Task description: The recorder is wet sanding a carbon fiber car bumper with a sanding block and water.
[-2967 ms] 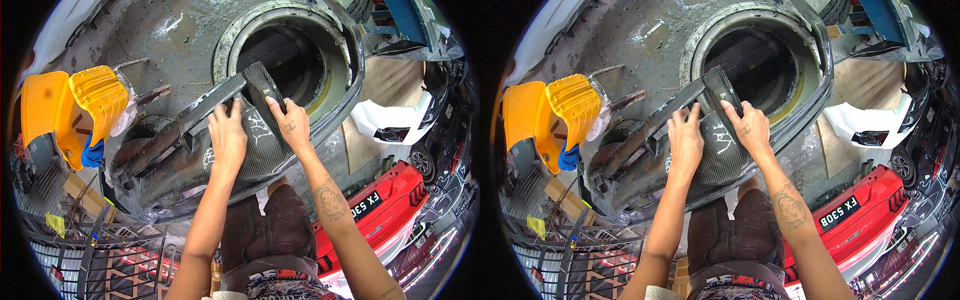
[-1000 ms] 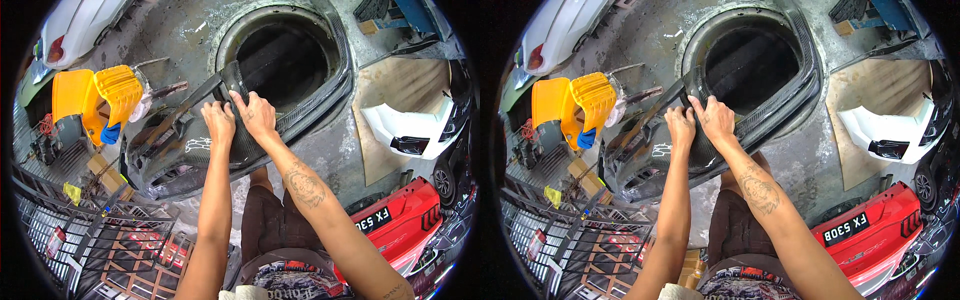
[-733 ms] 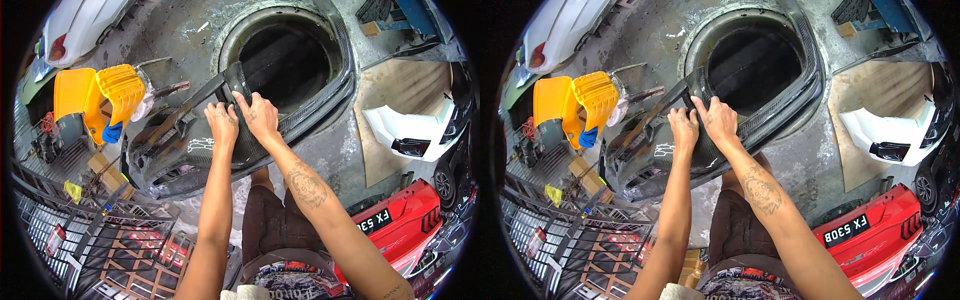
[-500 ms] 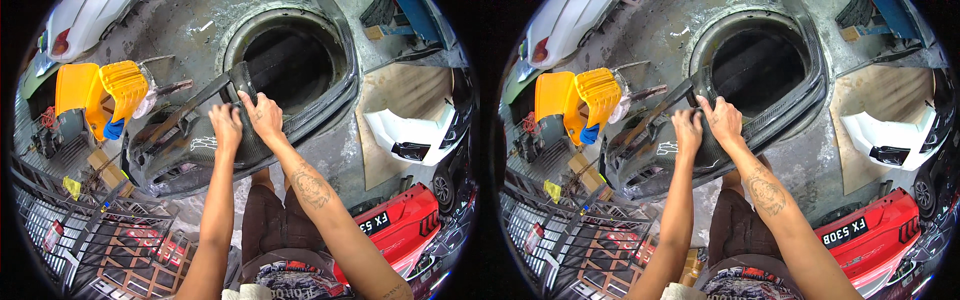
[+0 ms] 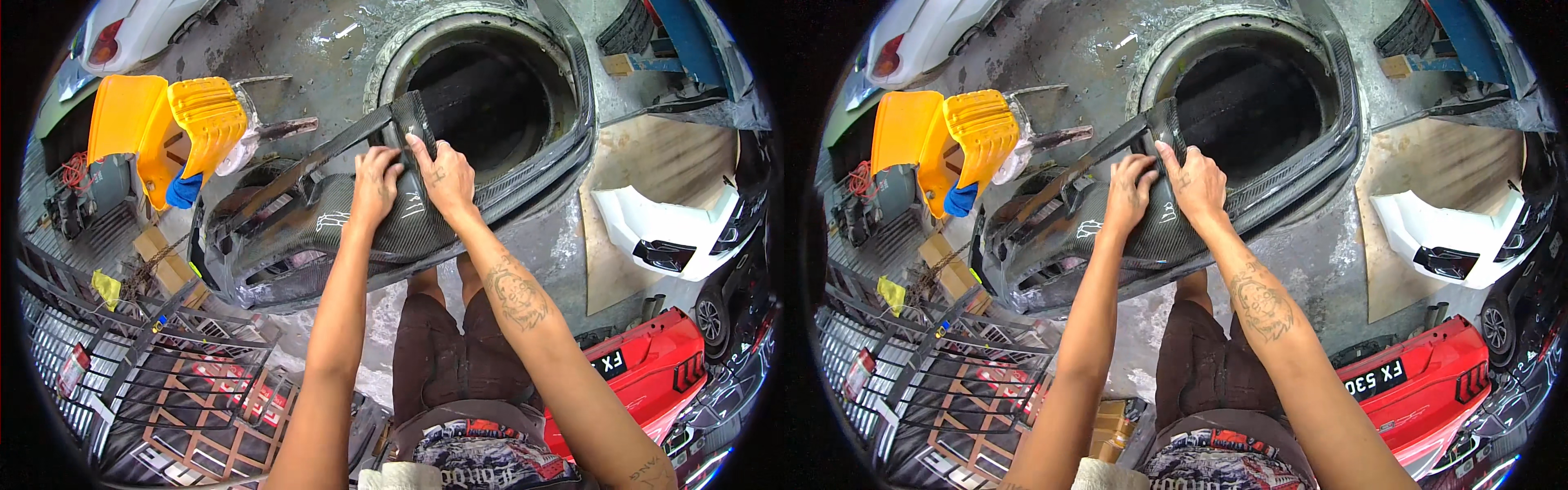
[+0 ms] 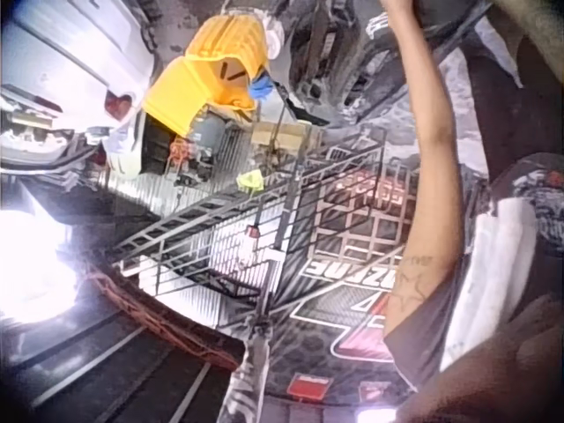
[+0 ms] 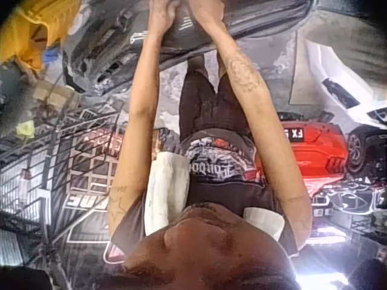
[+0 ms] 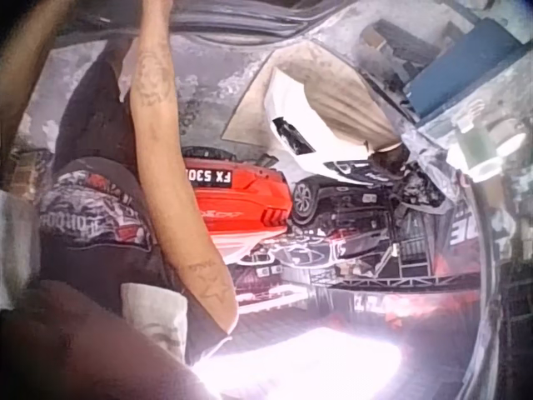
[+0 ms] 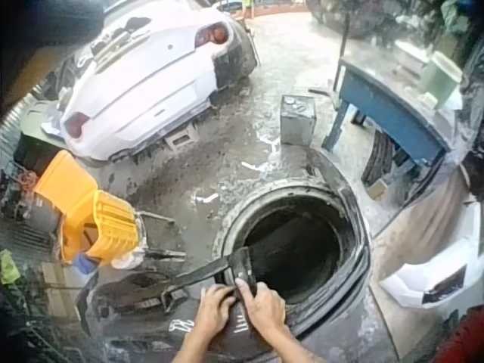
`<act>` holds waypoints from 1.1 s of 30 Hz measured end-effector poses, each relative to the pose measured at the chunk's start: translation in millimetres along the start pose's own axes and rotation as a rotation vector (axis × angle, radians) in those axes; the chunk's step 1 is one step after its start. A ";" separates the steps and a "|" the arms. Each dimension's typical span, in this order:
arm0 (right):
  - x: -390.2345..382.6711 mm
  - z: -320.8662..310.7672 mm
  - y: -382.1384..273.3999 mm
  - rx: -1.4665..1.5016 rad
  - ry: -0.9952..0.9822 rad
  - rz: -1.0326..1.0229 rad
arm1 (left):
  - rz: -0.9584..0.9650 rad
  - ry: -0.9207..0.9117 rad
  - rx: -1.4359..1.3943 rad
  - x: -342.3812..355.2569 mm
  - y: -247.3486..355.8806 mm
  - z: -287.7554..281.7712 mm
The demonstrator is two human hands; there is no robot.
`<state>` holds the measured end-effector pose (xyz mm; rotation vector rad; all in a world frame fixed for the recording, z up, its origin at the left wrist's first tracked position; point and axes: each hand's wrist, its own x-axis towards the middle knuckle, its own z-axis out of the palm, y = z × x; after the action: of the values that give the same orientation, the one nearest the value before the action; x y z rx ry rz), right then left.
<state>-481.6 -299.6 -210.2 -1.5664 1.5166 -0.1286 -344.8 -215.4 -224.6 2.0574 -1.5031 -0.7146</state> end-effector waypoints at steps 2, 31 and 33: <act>-3.2 4.9 -3.7 -0.003 0.040 -0.038 | -0.026 0.089 0.051 -13.3 3.0 2.8; 0.8 -5.7 4.1 -0.012 -0.025 -0.002 | -0.036 0.166 0.073 -35.4 23.8 19.0; -7.4 7.9 -10.7 0.008 -0.049 -0.031 | -0.093 0.199 0.147 -9.1 -17.9 7.2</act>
<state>-470.5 -291.2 -204.0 -1.5766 1.4530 -0.1130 -339.3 -202.4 -240.6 2.2466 -1.3915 -0.4278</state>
